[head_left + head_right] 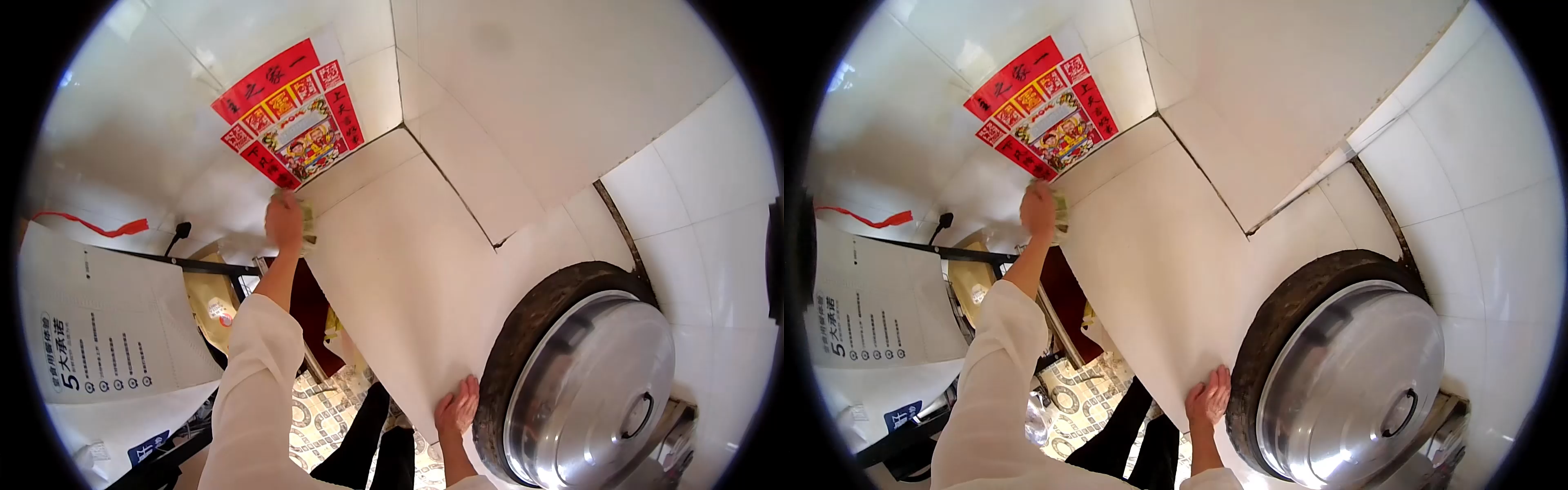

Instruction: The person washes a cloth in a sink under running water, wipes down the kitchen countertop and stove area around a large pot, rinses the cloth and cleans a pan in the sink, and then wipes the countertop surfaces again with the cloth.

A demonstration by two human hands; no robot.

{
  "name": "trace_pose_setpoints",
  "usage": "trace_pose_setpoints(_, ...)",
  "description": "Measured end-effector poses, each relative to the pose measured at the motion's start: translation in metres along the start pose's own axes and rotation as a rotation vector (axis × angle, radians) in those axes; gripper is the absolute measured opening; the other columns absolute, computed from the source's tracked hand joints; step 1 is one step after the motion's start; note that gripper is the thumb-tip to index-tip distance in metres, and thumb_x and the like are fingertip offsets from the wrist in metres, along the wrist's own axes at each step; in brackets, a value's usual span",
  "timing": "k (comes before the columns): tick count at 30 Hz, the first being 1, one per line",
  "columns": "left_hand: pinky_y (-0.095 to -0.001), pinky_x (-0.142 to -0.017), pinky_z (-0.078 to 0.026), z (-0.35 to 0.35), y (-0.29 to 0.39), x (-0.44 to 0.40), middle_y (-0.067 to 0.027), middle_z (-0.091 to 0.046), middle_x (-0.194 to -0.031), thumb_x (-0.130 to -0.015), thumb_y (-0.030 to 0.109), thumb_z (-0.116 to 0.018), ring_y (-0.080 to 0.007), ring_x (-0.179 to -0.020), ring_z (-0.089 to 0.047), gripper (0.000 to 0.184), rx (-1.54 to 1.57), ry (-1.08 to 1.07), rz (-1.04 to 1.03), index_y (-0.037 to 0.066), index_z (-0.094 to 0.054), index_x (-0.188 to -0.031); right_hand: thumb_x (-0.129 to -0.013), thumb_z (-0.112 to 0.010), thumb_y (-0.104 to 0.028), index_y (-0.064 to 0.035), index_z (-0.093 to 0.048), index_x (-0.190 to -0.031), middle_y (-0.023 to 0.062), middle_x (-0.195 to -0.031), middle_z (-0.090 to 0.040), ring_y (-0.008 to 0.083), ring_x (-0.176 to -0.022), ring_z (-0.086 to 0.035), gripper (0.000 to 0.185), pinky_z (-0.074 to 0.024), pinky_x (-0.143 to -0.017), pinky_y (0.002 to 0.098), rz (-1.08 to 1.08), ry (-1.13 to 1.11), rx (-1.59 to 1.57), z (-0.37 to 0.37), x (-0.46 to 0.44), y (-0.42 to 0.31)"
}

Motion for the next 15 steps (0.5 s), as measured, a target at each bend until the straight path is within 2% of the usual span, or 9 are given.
trace_pose_setpoints(2, -0.0493, -0.071, -0.05, -0.012, 0.052, 0.005, -0.0189, -0.064, -0.092, -0.089, 0.04, -0.046, -0.0383, -0.082, -0.063, 0.039, 0.035, -0.085, -0.381, 0.006, -0.061, -0.099, -0.078, -0.053, -0.003, 0.0039, -0.042, -0.12, 0.022, -0.128, -0.045, 0.0407, -0.122, -0.043, 0.044, -0.0357, -0.102, 0.0499, 0.004, -0.013, 0.01, -0.003, 0.001, 0.001)
trace_pose_setpoints(3, -0.0493, -0.071, -0.05, -0.017, 0.07, 0.008, -0.0189, -0.064, -0.092, -0.089, 0.04, -0.046, -0.0383, -0.082, -0.063, 0.039, 0.042, -0.081, -0.387, 0.006, -0.061, -0.099, -0.078, -0.053, -0.003, 0.0039, -0.042, -0.12, 0.022, -0.128, -0.045, 0.0407, -0.122, -0.043, 0.044, -0.0357, -0.102, 0.0499, 0.003, -0.003, 0.008, -0.002, 0.0, 0.0)
trace_pose_setpoints(5, -0.0457, -0.07, -0.051, -0.037, 0.115, 0.022, -0.0149, -0.061, -0.099, -0.086, 0.033, -0.056, -0.0339, -0.09, -0.062, 0.032, 0.049, -0.189, -0.546, 0.008, -0.058, -0.107, -0.077, -0.053, -0.003, 0.003, -0.041, -0.12, 0.0217, -0.127, -0.045, 0.0406, -0.122, -0.043, 0.045, -0.0361, -0.101, 0.0503, 0.003, -0.022, 0.011, 0.0, 0.0, -0.001)
trace_pose_setpoints(6, -0.0457, -0.07, -0.051, -0.041, 0.136, 0.024, -0.0149, -0.061, -0.099, -0.086, 0.033, -0.056, -0.0339, -0.09, -0.062, 0.032, 0.063, -0.184, -0.545, 0.008, -0.058, -0.107, -0.078, -0.052, -0.004, 0.0034, -0.041, -0.12, 0.0233, -0.127, -0.045, 0.0418, -0.122, -0.042, 0.044, -0.0351, -0.101, 0.0513, 0.0, -0.033, -0.012, -0.001, -0.001, 0.0)
trace_pose_setpoints(8, -0.0424, -0.071, -0.052, -0.034, 0.187, 0.029, -0.0099, -0.057, -0.106, -0.081, 0.023, -0.062, -0.0299, -0.095, -0.059, 0.031, 0.162, -0.162, -0.71, 0.012, -0.057, -0.109, -0.078, -0.051, -0.004, 0.0039, -0.042, -0.119, 0.0241, -0.126, -0.045, 0.0425, -0.12, -0.043, 0.042, -0.0359, -0.099, 0.0517, 0.001, -0.034, 0.0, -0.002, 0.001, 0.0)
trace_pose_setpoints(10, -0.0399, -0.073, -0.052, -0.012, 0.236, 0.02, -0.0074, -0.054, -0.109, -0.077, 0.015, -0.065, -0.0288, -0.097, -0.057, 0.036, 0.259, -0.004, -0.886, 0.015, -0.055, -0.112, -0.079, -0.05, -0.004, 0.0041, -0.042, -0.119, 0.0242, -0.125, -0.046, 0.0426, -0.119, -0.044, 0.042, -0.0363, -0.099, 0.0518, 0.003, -0.038, 0.0, -0.003, -0.003, 0.0)
trace_pose_setpoints(12, -0.0399, -0.075, -0.052, 0.014, 0.277, -0.003, -0.009, -0.053, -0.11, -0.073, 0.011, -0.067, -0.0302, -0.097, -0.057, 0.042, 0.365, 0.124, -0.848, 0.014, -0.054, -0.113, -0.078, -0.05, -0.005, 0.0045, -0.043, -0.118, 0.0245, -0.124, -0.046, 0.0433, -0.118, -0.044, 0.042, -0.0369, -0.098, 0.0523, 0.0, -0.034, 0.002, -0.003, -0.001, 0.001)
trace_pose_setpoints(14, -0.0392, -0.084, -0.046, 0.054, 0.306, -0.024, -0.0105, -0.056, -0.104, -0.074, 0.009, -0.067, -0.0304, -0.1, -0.055, 0.038, 0.643, 0.235, -0.701, 0.009, -0.057, -0.11, -0.077, -0.05, -0.005, 0.0045, -0.043, -0.117, 0.0246, -0.123, -0.047, 0.0434, -0.117, -0.044, 0.042, -0.0371, -0.097, 0.0526, 0.014, -0.028, 0.007, -0.003, -0.003, 0.001)
trace_pose_setpoints(15, -0.039, -0.081, -0.047, 0.076, 0.317, -0.031, -0.0109, -0.054, -0.104, -0.071, 0.009, -0.068, -0.0298, -0.099, -0.054, 0.039, 0.718, 0.305, -0.751, 0.011, -0.058, -0.108, -0.077, -0.05, -0.006, 0.0044, -0.043, -0.117, 0.0248, -0.123, -0.047, 0.0435, -0.117, -0.045, 0.042, -0.0372, -0.097, 0.0528, 0.025, -0.022, 0.01, -0.003, -0.002, 0.0)
Point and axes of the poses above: each hand's wrist, its own x-axis away from the middle knuckle, its own z-axis out of the back of the hand, y = z × x, the point moved 6 cm from there along -x, towards the middle knuckle
